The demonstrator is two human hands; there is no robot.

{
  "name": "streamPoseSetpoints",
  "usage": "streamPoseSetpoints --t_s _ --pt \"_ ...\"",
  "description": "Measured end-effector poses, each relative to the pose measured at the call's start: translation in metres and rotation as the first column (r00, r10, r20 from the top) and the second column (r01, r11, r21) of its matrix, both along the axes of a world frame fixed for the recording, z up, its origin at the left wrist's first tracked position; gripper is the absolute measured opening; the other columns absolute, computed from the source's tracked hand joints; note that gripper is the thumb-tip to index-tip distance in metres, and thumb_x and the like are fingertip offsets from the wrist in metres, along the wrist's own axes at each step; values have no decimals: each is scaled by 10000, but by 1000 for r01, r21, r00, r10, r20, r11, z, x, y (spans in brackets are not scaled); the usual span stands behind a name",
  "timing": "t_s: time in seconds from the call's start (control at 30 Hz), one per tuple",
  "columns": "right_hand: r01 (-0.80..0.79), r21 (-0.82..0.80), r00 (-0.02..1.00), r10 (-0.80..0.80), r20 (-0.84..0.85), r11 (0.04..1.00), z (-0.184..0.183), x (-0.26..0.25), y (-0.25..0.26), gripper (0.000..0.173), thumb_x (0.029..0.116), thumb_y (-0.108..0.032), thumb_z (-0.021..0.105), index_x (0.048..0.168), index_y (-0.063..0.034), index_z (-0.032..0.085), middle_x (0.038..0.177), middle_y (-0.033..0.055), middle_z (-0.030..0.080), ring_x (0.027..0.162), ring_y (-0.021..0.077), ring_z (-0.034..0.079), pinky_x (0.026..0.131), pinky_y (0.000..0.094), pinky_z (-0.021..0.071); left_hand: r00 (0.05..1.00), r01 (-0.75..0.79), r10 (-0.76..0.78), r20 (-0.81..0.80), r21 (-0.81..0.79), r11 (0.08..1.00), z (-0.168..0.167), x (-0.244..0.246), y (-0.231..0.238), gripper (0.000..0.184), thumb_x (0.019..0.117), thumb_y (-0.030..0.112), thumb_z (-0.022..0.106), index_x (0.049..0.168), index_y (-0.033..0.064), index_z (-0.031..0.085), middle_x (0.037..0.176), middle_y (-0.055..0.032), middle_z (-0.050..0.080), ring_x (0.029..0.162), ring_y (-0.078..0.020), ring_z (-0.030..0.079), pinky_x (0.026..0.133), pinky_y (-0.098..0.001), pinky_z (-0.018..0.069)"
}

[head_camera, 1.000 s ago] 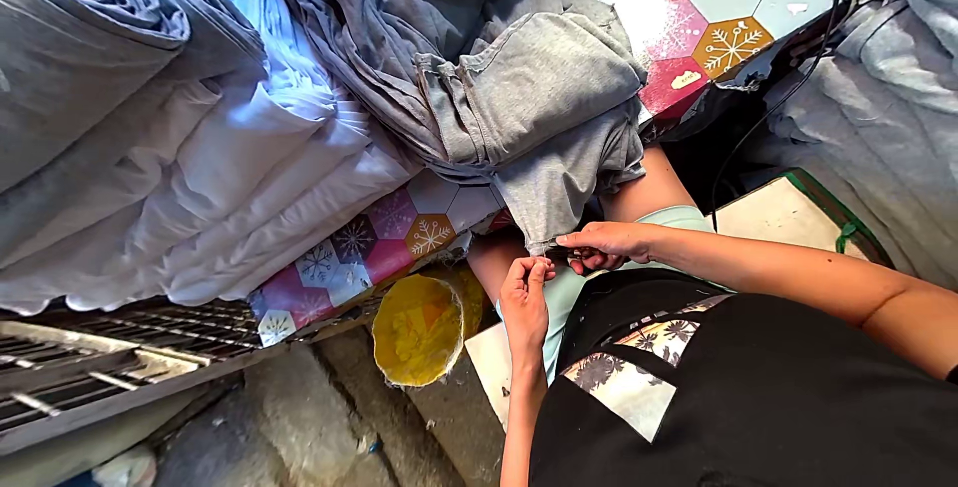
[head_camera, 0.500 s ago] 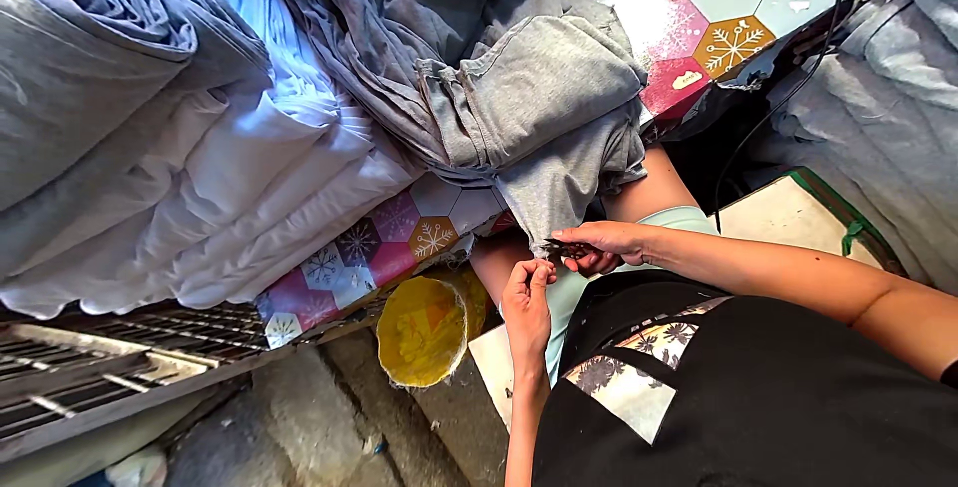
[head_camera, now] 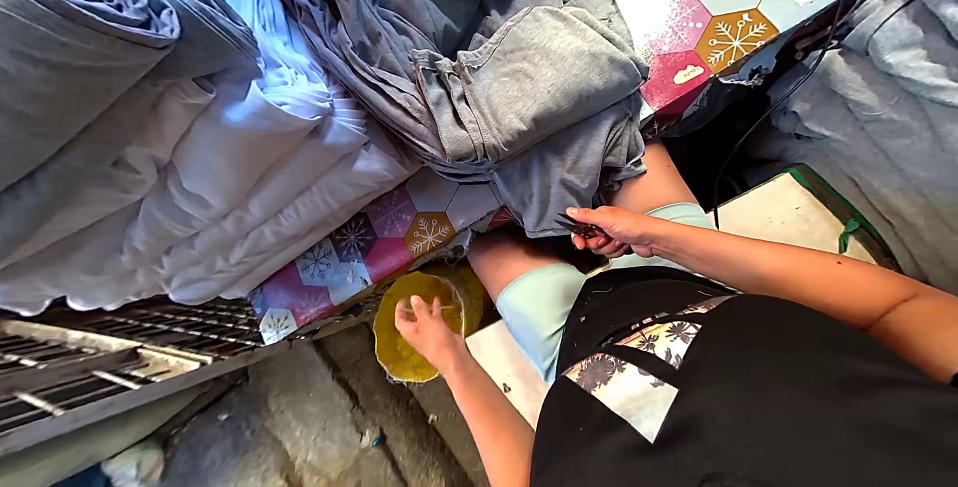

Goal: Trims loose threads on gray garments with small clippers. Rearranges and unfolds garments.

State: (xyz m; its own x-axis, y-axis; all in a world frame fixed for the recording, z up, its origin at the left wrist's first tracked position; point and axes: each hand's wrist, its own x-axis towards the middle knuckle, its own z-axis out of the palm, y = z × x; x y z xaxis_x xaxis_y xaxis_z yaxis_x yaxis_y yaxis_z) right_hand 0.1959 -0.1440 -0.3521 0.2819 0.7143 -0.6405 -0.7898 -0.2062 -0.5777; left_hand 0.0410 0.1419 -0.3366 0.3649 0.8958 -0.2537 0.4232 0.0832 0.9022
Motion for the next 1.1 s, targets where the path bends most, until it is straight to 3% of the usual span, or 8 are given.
streamPoseSetpoints --t_s 0.1,0.27,0.43,0.57,0.7,0.8,0.93,1.1 --pt "66 -56 998 -67 -12 996 1 0 -1 577 1094 -547 315 830 -116 593 500 -89 309 365 -16 231 360 146 188 999 -7 5 -46 -43 999 -23 11 3 699 1081 254 515 1581 -71 149 1601 -317 254 1450 -397 358 1184 -486 343" --pt "104 -69 995 -103 16 992 -1 -3 -4 579 1098 -545 294 873 -113 608 513 -91 325 369 -14 241 364 144 202 919 384 -391 45 -323 865 -43 54 -81 405 1094 129 456 1412 -121 427 1296 -269 585 1112 -253 650 972 -354 534" --pt "81 -53 990 -75 118 995 -3 -3 -7 590 1100 -545 279 895 -111 622 516 -93 355 373 -15 249 371 150 204 990 139 -74 118 -802 581 -64 76 -114 492 1117 367 374 1385 -36 465 1238 -171 619 989 -200 671 871 -304 554" --pt "91 -53 935 -67 348 994 -7 -3 -6 500 1109 -442 388 901 -78 660 526 -89 375 394 -11 281 389 159 241 980 68 114 164 -811 582 -54 70 -112 217 1086 230 456 1164 70 581 1000 -46 672 833 -107 669 765 -232 560" --pt "126 52 523 -111 845 991 -2 -4 10 189 882 -217 803 866 -47 721 701 -5 629 612 42 553 589 237 477 953 122 112 281 -696 708 -21 62 -116 190 1070 117 472 1073 21 637 889 -60 698 768 -122 688 745 -251 588" --pt "73 115 133 -124 983 991 1 -1 31 243 838 -264 829 896 -40 754 868 60 685 778 145 656 675 338 555 936 209 17 353 -594 777 -3 59 -120 213 1070 67 467 1018 -20 655 869 -79 721 780 -139 716 772 -274 608" --pt "45 110 -172 -101 980 993 -2 0 51 54 802 -64 747 818 -20 719 877 116 715 669 235 692 508 416 542 903 293 -75 423 -478 828 12 59 -127 276 1059 9 438 953 -31 690 816 -65 739 724 -122 721 740 -263 616" --pt "67 39 151 -49 987 997 10 2 50 145 924 -106 724 852 7 670 778 103 645 676 197 618 607 368 509 899 300 -144 414 -341 891 11 60 -129 155 993 -87 538 918 -46 666 797 -48 717 735 -103 709 764 -256 613"
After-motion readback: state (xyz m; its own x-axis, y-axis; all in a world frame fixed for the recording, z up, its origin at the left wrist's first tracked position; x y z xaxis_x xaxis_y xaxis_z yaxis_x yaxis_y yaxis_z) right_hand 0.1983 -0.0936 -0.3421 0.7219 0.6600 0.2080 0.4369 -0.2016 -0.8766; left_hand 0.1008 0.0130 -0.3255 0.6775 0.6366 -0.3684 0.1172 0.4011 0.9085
